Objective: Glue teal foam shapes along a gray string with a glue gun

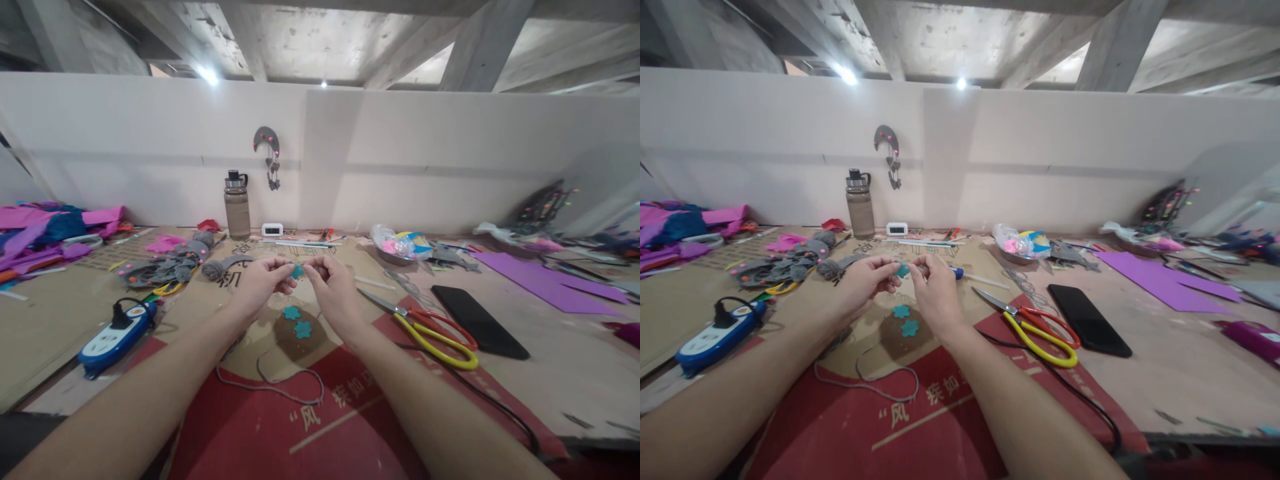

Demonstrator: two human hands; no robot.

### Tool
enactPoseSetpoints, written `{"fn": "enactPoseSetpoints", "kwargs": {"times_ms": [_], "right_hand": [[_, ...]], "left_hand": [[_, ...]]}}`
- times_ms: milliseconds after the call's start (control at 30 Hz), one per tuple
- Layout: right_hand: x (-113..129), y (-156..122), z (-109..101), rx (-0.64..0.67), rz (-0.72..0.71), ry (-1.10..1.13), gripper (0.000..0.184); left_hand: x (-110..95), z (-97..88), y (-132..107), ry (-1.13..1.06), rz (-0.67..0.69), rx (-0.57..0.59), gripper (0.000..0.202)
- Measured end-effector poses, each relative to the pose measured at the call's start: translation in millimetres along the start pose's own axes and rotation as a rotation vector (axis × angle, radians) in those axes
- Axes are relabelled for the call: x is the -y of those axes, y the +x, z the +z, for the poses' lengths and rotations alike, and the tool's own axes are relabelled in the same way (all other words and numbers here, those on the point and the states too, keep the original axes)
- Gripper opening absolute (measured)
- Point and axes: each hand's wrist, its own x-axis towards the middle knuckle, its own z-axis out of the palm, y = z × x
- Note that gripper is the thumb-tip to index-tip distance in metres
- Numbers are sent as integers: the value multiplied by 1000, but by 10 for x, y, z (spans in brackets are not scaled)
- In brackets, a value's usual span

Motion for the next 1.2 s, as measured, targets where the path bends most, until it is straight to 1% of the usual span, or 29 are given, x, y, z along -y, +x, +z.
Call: {"fn": "enactPoseSetpoints", "kwargs": {"times_ms": [133,233,333,500,833,1033,1200], "right_hand": [[-44,3,3,-9,-10,-5,19],[-71,7,9,-6,-12,-11,19],[-79,13,11,-6,-7,-13,18],[-75,17,3,1,13,-2,18],[-85,18,-23,41,23,34,21],[-93,22,-25,74,45,103,24],[-74,24,-25,80,91,139,21]], "left_hand": [[18,-8,16,63,20,9,25],[16,-7,21,72,19,14,25],[7,-5,15,85,17,25,24],[4,-15,12,173,17,31,24],[-36,-35,8,305,75,70,19],[-81,-21,-13,322,78,98,18],[-108,-16,-25,323,80,100,19]]}}
